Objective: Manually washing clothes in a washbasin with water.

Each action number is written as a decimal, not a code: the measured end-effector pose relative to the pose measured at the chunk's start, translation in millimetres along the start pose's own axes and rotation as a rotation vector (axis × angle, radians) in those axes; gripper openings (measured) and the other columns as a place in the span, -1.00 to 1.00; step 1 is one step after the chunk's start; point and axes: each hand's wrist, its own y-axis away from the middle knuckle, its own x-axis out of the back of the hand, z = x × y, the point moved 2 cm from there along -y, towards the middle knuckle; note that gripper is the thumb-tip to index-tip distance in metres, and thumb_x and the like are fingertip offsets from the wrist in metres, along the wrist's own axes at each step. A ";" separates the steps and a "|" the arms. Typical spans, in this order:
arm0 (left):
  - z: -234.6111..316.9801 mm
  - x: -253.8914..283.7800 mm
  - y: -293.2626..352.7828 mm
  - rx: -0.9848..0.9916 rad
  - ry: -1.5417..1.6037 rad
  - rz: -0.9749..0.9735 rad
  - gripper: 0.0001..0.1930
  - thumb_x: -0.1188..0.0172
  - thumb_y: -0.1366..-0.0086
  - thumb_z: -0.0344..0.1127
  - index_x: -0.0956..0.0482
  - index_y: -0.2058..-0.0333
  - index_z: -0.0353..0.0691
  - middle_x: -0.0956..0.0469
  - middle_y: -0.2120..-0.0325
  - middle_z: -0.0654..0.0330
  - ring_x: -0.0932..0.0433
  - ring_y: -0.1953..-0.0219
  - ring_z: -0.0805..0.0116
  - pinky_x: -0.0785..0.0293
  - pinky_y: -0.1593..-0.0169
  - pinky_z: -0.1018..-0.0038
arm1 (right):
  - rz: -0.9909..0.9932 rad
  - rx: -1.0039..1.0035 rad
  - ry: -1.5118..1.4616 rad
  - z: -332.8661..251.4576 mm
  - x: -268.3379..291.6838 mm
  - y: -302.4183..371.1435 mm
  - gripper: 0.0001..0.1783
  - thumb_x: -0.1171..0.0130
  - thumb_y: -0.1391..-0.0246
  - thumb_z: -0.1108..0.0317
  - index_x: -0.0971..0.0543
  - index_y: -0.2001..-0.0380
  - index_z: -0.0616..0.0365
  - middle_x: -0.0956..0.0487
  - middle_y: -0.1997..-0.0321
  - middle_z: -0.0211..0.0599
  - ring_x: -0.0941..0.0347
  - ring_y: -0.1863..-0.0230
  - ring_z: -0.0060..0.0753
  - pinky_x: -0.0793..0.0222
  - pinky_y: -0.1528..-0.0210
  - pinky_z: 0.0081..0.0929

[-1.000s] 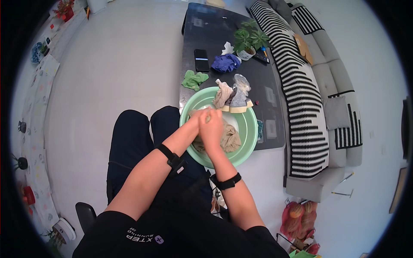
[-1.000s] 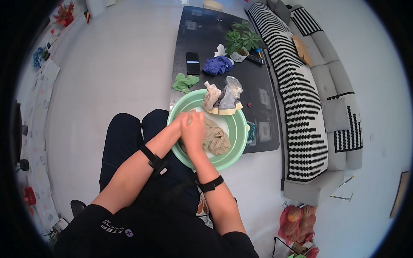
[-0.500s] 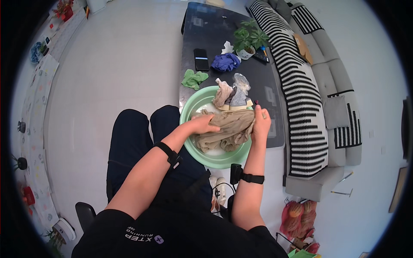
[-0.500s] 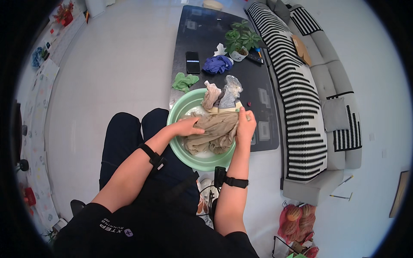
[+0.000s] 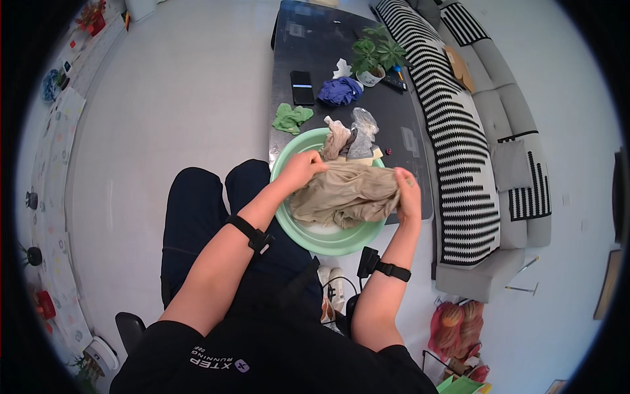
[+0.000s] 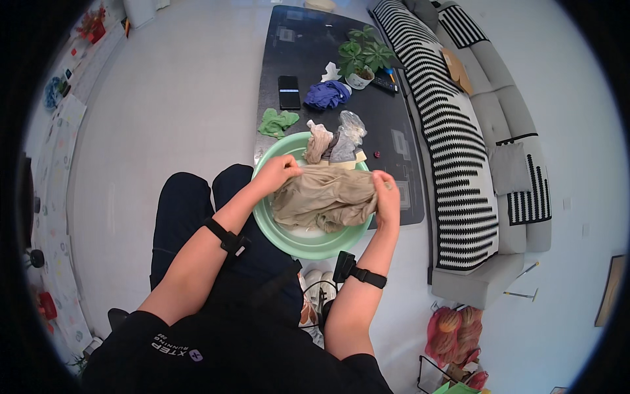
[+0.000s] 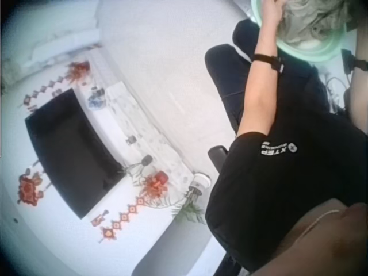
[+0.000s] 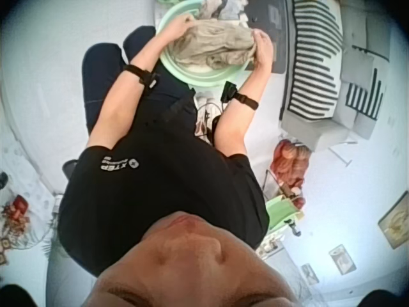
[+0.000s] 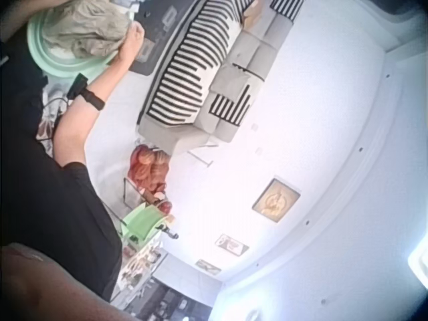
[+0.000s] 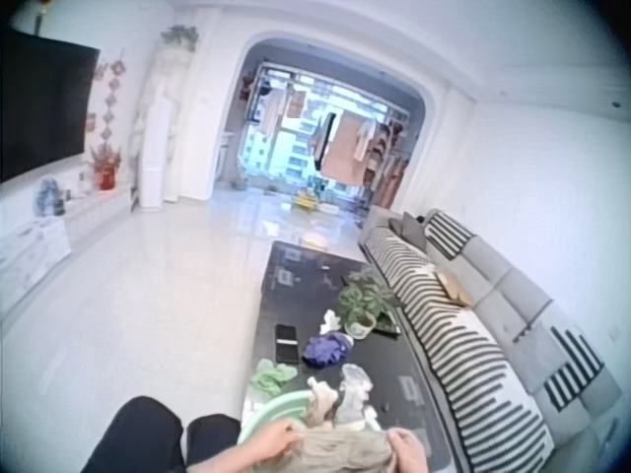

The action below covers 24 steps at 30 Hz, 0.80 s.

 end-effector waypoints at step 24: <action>10.7 -2.2 1.9 -0.236 -0.229 0.314 -0.82 -0.15 0.05 -0.32 -0.39 0.52 -0.29 -0.40 0.52 0.08 -0.37 0.34 0.13 -0.28 0.28 0.31 | -0.052 0.134 0.281 -18.9 -32.8 9.8 -0.77 0.01 0.24 0.54 -0.43 0.38 0.17 -0.42 0.42 -0.41 -0.30 0.34 -0.56 -0.20 0.21 -0.65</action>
